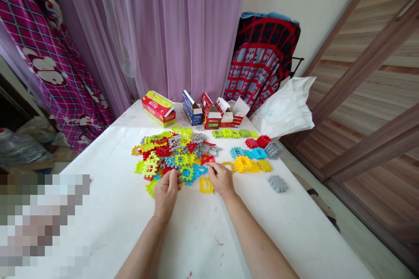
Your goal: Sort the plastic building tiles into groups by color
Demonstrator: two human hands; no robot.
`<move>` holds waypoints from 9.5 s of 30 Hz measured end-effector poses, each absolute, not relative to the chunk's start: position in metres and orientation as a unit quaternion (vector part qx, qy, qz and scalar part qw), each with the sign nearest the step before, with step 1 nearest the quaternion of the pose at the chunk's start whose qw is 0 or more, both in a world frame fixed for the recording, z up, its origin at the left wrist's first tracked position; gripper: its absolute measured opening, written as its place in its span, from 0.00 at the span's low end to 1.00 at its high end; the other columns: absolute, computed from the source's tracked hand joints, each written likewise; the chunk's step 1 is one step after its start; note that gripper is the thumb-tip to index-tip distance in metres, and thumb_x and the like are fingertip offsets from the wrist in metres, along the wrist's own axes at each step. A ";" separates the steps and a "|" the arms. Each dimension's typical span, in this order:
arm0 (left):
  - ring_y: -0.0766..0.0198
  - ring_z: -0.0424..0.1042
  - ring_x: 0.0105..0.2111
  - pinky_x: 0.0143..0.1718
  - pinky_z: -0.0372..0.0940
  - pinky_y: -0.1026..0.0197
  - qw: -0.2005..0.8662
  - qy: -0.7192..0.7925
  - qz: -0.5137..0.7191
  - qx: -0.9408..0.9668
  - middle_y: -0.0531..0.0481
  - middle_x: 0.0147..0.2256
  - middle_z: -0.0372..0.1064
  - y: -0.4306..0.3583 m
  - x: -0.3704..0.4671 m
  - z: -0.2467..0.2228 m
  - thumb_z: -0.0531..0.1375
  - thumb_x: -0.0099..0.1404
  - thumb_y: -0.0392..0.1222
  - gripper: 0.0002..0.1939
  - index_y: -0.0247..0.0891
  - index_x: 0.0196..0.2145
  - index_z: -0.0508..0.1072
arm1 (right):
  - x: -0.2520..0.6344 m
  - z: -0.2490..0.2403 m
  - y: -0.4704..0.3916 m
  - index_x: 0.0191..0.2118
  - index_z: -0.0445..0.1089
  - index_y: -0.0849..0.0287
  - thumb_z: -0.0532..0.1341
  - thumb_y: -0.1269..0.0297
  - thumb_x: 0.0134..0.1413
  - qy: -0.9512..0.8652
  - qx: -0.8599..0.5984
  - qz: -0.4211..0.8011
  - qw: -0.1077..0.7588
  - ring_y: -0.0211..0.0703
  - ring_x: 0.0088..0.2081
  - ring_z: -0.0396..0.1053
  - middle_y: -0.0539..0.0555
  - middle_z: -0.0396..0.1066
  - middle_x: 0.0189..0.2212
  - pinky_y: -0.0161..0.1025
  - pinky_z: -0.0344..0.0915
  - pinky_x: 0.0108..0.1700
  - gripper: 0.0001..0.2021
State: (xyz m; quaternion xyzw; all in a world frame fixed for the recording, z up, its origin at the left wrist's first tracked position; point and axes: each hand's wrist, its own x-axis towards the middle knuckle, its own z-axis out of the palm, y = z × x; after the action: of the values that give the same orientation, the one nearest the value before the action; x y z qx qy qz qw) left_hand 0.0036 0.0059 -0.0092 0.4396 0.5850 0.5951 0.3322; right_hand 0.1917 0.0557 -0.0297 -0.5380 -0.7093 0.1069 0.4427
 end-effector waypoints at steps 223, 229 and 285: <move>0.58 0.73 0.41 0.44 0.68 0.54 0.081 0.498 0.268 0.821 0.45 0.41 0.75 -0.019 0.038 -0.014 0.52 0.69 0.41 0.11 0.41 0.38 0.74 | 0.250 -0.047 -0.016 0.36 0.74 0.58 0.55 0.59 0.54 -0.569 -0.591 0.214 0.530 0.42 0.30 0.73 0.54 0.77 0.32 0.37 0.70 0.36 0.13; 0.56 0.72 0.43 0.45 0.66 0.52 0.081 0.486 0.235 0.838 0.45 0.42 0.75 -0.025 0.038 -0.009 0.52 0.68 0.40 0.12 0.42 0.40 0.76 | 0.245 -0.040 -0.020 0.36 0.74 0.56 0.53 0.63 0.55 -0.638 -0.585 0.166 0.472 0.42 0.34 0.73 0.55 0.76 0.35 0.36 0.69 0.39 0.12; 0.58 0.65 0.57 0.56 0.60 0.49 0.118 0.421 0.214 0.874 0.48 0.51 0.73 -0.026 0.037 -0.016 0.49 0.65 0.28 0.19 0.42 0.49 0.70 | 0.224 -0.030 -0.040 0.47 0.65 0.57 0.63 0.65 0.47 -0.673 -0.666 -0.001 0.323 0.49 0.41 0.69 0.56 0.72 0.39 0.41 0.63 0.43 0.19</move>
State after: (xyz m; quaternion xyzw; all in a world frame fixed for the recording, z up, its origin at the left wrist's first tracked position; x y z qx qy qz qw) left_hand 0.0374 -0.0260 -0.0161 0.8738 0.4205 0.2140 0.1176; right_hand 0.2243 -0.0402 -0.0300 -0.6657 -0.6728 -0.0012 0.3228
